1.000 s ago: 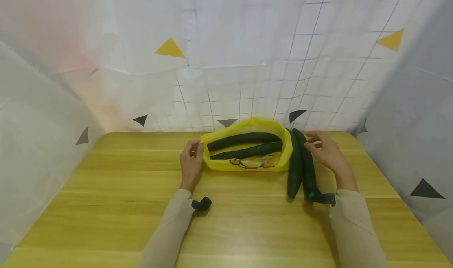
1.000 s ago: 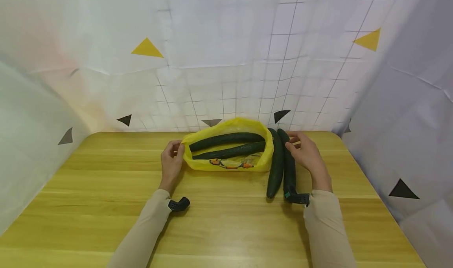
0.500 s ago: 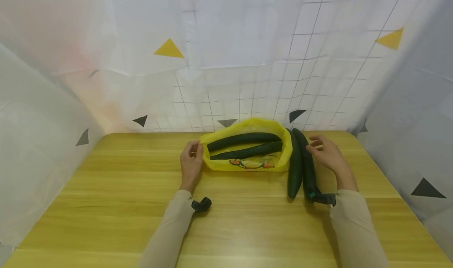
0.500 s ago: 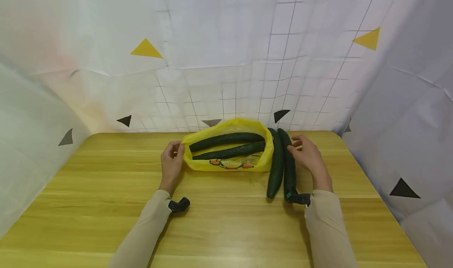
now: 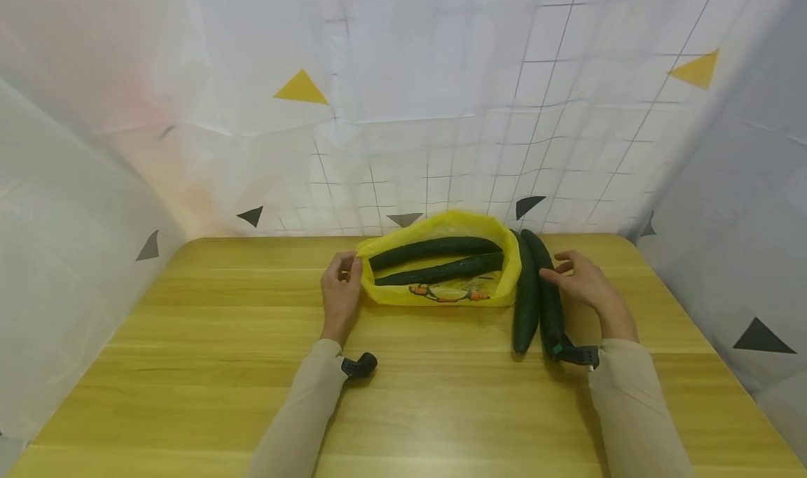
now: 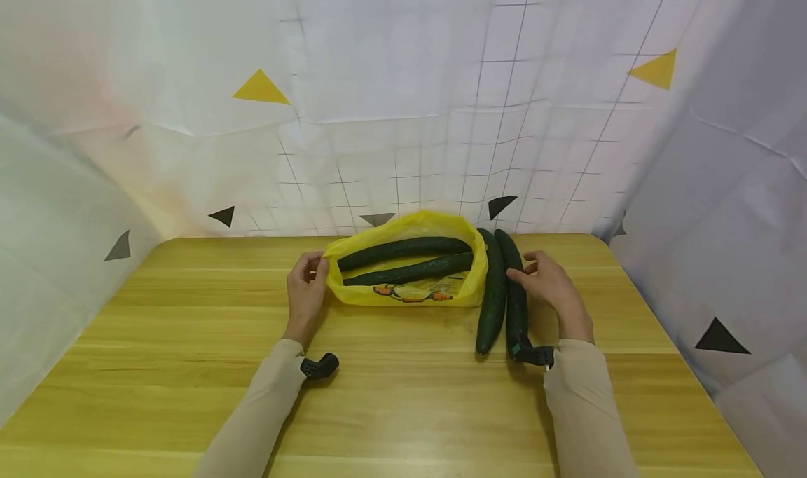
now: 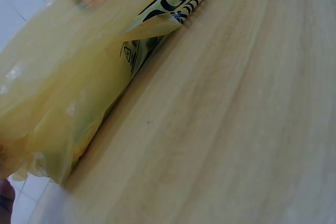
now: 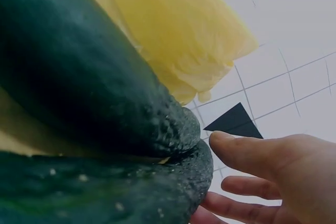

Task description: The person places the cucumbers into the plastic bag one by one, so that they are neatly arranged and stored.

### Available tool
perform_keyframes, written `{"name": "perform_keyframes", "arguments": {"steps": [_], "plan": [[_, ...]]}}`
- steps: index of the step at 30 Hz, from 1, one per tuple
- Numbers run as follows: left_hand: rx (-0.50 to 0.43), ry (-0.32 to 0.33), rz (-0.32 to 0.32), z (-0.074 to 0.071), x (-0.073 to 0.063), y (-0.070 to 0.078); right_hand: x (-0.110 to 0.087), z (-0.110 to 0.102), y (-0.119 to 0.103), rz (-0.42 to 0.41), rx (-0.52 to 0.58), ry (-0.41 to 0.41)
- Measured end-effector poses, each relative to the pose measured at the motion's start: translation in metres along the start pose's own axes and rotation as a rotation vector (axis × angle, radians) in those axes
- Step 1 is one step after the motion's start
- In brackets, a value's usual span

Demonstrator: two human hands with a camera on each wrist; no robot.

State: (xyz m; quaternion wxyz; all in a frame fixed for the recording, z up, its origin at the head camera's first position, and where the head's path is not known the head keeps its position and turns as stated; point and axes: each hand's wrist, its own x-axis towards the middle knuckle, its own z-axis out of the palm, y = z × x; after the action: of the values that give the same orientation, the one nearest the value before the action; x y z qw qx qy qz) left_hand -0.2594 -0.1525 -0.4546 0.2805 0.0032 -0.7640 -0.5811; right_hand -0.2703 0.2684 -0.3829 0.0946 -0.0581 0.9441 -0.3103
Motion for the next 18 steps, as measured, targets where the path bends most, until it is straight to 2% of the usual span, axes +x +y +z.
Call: {"name": "perform_keyframes", "arguments": {"steps": [5,6,12,13,18], "plan": [[-0.003,0.002,0.008,0.0002,0.0004,-0.0011,0.0029,0.0016,0.0030,0.020,-0.020,-0.019],[-0.006,-0.003,0.002,-0.0007,-0.0004,0.0036,0.0033,0.0018,0.0035,0.024,-0.022,-0.022],[-0.018,-0.005,0.001,-0.0012,-0.0007,0.0052,0.0047,0.0032,0.0057,0.038,-0.026,-0.036],[-0.018,0.003,0.009,-0.0003,0.0000,0.0008,0.0051,0.0035,0.0061,0.038,-0.029,-0.039],[-0.012,0.010,0.013,0.0002,-0.0003,0.0011,0.0071,0.0041,0.0084,0.042,-0.048,-0.067]]}}
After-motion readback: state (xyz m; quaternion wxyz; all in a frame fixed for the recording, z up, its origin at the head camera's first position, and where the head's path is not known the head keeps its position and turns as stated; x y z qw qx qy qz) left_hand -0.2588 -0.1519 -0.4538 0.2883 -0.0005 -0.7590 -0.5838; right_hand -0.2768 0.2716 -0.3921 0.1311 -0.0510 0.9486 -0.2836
